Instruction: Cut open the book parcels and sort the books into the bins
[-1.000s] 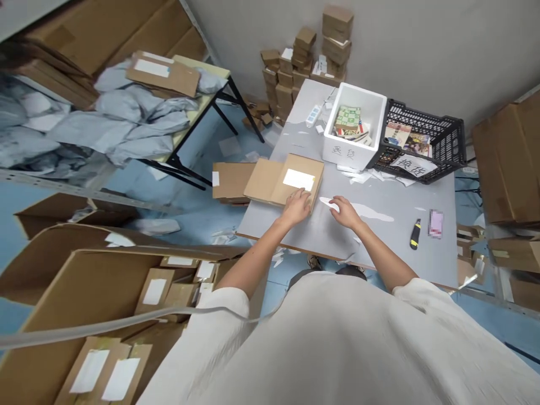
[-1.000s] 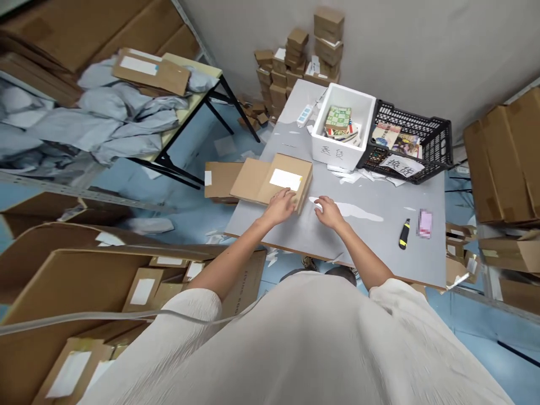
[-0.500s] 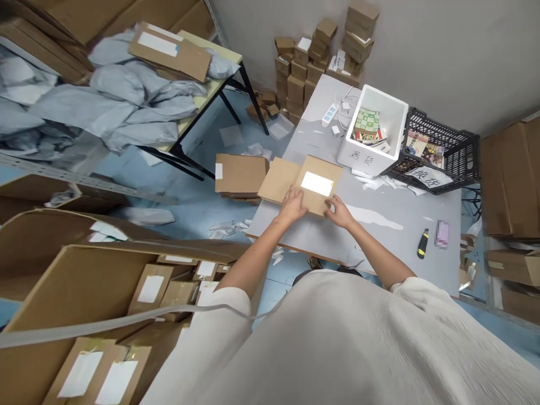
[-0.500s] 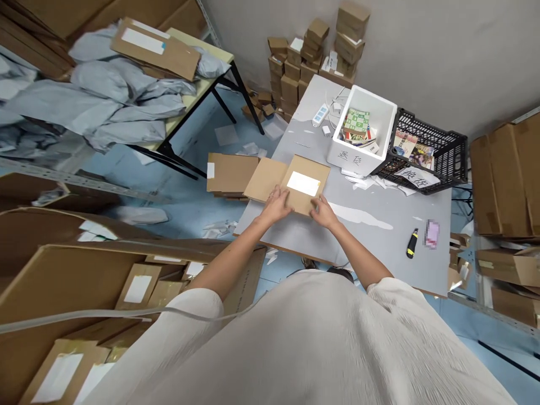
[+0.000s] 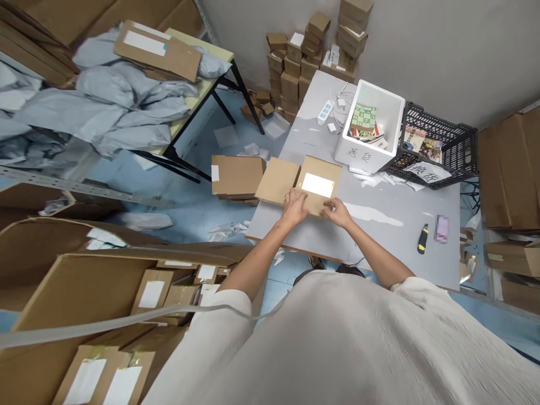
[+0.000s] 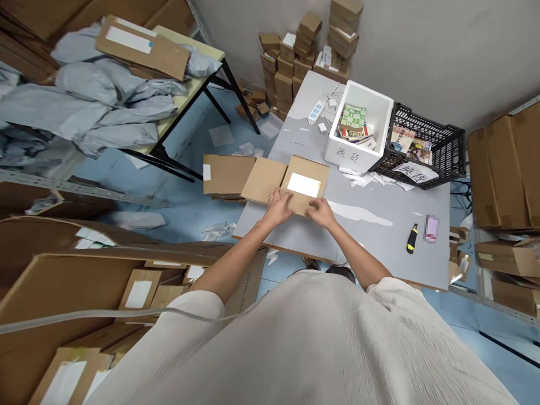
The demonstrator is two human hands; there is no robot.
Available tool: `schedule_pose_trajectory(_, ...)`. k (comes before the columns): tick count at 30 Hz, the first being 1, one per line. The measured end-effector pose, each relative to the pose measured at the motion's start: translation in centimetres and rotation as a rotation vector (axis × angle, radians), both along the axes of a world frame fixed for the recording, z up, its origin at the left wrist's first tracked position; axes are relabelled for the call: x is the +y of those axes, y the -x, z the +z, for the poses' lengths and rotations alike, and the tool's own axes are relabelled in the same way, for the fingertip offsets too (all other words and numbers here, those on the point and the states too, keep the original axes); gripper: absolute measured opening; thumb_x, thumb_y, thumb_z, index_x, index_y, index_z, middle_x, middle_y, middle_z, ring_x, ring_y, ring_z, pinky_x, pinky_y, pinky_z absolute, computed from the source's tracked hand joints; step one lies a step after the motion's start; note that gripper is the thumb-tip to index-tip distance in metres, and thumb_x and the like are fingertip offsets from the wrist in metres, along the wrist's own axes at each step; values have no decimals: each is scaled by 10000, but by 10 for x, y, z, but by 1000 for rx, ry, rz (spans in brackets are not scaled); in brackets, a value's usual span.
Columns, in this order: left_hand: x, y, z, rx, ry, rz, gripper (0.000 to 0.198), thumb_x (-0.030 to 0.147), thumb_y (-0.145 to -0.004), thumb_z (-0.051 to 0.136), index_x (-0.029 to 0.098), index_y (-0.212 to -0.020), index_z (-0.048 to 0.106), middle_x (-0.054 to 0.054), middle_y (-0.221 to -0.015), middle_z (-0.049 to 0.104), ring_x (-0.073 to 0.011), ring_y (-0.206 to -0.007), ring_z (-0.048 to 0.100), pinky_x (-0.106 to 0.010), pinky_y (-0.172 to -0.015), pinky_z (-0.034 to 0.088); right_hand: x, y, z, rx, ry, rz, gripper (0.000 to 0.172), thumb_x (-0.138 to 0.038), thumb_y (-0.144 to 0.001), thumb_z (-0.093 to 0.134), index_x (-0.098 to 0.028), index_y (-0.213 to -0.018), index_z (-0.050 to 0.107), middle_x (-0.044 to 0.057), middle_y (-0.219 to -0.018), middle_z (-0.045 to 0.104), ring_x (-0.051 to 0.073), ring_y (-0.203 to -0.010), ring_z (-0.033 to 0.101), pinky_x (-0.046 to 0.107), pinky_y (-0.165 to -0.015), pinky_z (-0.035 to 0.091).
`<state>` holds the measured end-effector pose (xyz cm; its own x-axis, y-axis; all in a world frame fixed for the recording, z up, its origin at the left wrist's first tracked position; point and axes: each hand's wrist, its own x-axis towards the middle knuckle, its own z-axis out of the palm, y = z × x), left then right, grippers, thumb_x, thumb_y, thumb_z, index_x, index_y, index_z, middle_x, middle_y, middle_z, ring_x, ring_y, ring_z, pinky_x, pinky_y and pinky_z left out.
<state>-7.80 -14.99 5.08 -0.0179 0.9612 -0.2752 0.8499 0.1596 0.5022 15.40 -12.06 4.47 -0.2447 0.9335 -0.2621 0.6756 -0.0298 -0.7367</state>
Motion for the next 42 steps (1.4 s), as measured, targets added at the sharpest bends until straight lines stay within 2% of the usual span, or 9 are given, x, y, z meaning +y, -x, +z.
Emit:
schedule_pose_trajectory(5,-10,-14,12,-7,-41,-13,665,356,-896,870,280,-1518,650,-197,-1814,367,-492,-1645,420,-670,-1330,435,-10,-15,12,-13,10,-13,309,-434,-882,752,-265,-1138,790,99,-1300,696,307,-1293,694,483,-1179,585)
schedule_pose_trajectory(10,-8,-39,21,-16,-89,-33,673,369,-886,888,291,-1510,649,-187,-1790,383,-493,-1625,428,-666,-1319,443,-16,-41,22,26,-17,-106,326,-433,-854,786,-263,-1131,791,130,-1433,650,349,-1418,637,536,-1252,537)
schedule_pose_trajectory(15,-5,-84,26,-54,-126,-73,670,320,-843,936,279,-1456,669,-202,-1741,415,-498,-1572,461,-657,-1293,457,-26,-82,26,45,-11,-188,325,-449,-832,793,-262,-1098,783,113,-1359,671,359,-1469,597,534,-1299,475)
schedule_pose_trajectory(19,-3,-129,26,-84,-135,-109,636,315,-820,964,279,-1391,685,-201,-1709,430,-493,-1539,480,-644,-1279,465,-34,-126,26,38,-15,-256,325,-473,-817,800,-273,-1072,786,109,-1351,672,365,-1454,597,541,-1290,480)
schedule_pose_trajectory(28,-4,-248,15,-135,-134,-175,593,294,-810,958,269,-1327,668,-191,-1680,412,-485,-1547,453,-636,-1294,440,-50,-240,20,-65,-46,-323,326,-454,-837,776,-269,-1104,803,121,-1412,694,363,-1456,598,533,-1266,509)
schedule_pose_trajectory(34,-7,-322,0,-135,-91,-184,574,302,-814,943,259,-1312,661,-182,-1609,442,-468,-1500,476,-619,-1286,438,-55,-312,13,-115,-33,-316,270,-417,-875,766,-260,-1092,798,119,-1349,722,376,-1518,556,532,-1293,466)
schedule_pose_trajectory(38,-9,-359,-11,-124,-67,-180,585,307,-814,939,261,-1322,652,-176,-1610,445,-457,-1500,475,-607,-1280,446,-57,-350,4,-131,-12,-290,284,-405,-892,761,-259,-1133,802,127,-1381,715,382,-1512,567,548,-1296,467)
schedule_pose_trajectory(42,-16,-377,-16,-101,-34,-177,559,300,-830,908,256,-1327,655,-182,-1648,449,-451,-1500,497,-612,-1269,464,-63,-373,-6,-169,-8,-218,327,-380,-922,720,-251,-1212,797,154,-1474,674,383,-1568,526,554,-1309,469)
